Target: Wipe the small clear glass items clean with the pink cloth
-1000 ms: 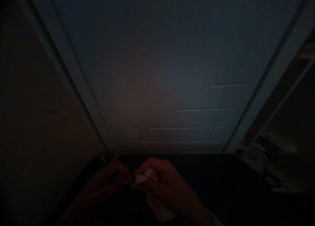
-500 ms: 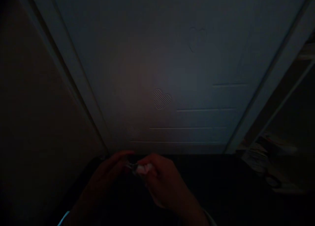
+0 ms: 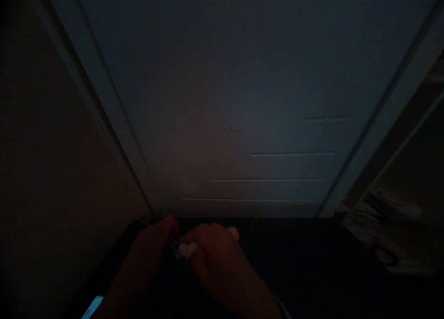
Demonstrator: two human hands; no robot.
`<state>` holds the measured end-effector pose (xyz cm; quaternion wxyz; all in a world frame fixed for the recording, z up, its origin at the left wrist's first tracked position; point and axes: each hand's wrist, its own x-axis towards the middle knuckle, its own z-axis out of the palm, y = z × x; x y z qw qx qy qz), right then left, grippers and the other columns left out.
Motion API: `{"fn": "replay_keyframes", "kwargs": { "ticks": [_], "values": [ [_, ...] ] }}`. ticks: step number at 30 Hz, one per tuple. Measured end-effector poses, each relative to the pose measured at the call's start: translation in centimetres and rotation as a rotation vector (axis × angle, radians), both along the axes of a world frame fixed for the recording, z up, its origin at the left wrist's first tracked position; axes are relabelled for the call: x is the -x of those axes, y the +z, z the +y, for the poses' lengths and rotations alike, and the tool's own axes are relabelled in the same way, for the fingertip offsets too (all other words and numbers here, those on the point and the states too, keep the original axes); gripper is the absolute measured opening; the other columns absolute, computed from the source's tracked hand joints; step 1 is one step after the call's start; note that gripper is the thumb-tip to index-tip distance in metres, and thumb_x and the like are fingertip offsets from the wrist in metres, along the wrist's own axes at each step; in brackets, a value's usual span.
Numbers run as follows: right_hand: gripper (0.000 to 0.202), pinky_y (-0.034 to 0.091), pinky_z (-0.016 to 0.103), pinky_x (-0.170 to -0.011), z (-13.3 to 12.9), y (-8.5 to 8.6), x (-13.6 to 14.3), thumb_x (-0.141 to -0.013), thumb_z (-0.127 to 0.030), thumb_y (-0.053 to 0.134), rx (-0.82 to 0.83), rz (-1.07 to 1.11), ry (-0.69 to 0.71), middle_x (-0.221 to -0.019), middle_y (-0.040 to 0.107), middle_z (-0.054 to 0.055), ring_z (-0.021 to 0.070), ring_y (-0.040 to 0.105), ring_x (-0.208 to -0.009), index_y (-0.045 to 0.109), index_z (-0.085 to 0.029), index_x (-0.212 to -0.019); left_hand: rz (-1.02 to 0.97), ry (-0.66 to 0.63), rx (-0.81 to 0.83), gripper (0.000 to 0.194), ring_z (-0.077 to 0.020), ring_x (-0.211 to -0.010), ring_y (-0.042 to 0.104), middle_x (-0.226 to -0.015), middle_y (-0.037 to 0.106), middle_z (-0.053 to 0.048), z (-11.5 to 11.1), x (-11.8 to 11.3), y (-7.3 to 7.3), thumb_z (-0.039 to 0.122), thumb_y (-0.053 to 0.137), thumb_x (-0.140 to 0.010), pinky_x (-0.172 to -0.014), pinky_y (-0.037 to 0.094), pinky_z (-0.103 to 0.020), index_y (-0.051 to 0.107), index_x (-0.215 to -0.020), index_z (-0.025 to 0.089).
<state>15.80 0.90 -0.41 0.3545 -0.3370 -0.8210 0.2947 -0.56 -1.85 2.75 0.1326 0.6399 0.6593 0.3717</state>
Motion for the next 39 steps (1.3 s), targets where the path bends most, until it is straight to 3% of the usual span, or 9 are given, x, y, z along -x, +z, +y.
{"fn": "replay_keyframes", "kwargs": {
  "ticks": [6,14,24,34,39],
  "values": [
    [0.03,0.042,0.035,-0.075,0.2,0.1,0.1,-0.086,-0.009,0.048,-0.064,-0.025,0.024,-0.092,0.075,0.007,0.0228,0.066,-0.086,0.072,-0.021,-0.1,0.249,-0.04,-0.108,0.039,-0.0211,-0.058,0.069,-0.063,0.074,-0.005,0.1,1.5,-2.0,0.034,0.039,-0.097,-0.055,0.05,-0.029,0.066,-0.07,0.024],
    [0.027,0.042,0.037,-0.077,0.4,-0.7,0.1,-0.087,-0.013,0.051,0.009,-0.002,-0.006,-0.095,0.075,0.008,0.0251,0.066,-0.089,0.072,-0.022,-0.1,0.456,-0.105,-0.191,0.029,-0.0222,-0.073,0.072,-0.081,0.079,-0.008,0.7,2.4,-3.8,0.017,0.041,-0.092,-0.067,0.057,-0.031,0.069,-0.092,0.022],
    [0.031,0.041,0.031,-0.068,0.9,-1.2,0.0,-0.083,-0.01,0.048,0.028,0.071,-0.038,-0.085,0.072,0.005,0.0201,0.063,-0.076,0.072,-0.022,-0.098,0.657,-0.142,-0.186,0.028,-0.021,-0.061,0.07,-0.075,0.074,-0.008,1.4,2.4,-3.9,0.012,0.039,-0.093,-0.053,0.051,-0.027,0.066,-0.092,0.019],
    [0.035,0.044,0.027,-0.067,1.4,-1.4,0.0,-0.083,-0.011,0.048,0.142,0.1,-0.023,-0.09,0.071,0.003,0.0177,0.063,-0.076,0.069,-0.022,-0.108,0.636,-0.129,-0.237,0.028,-0.0184,-0.065,0.07,-0.082,0.075,-0.006,1.9,2.7,-5.2,0.011,0.04,-0.093,-0.053,0.048,-0.023,0.066,-0.096,0.021],
    [0.036,0.046,0.027,-0.073,1.6,-1.2,0.1,-0.081,-0.007,0.046,0.212,0.108,0.02,-0.094,0.072,0.005,0.0176,0.066,-0.082,0.067,-0.019,-0.107,0.559,-0.075,-0.241,0.034,-0.0153,-0.053,0.067,-0.063,0.069,0.0,2.1,2.0,-4.8,0.013,0.034,-0.096,-0.05,0.045,-0.022,0.062,-0.079,0.021]
  ]
}}
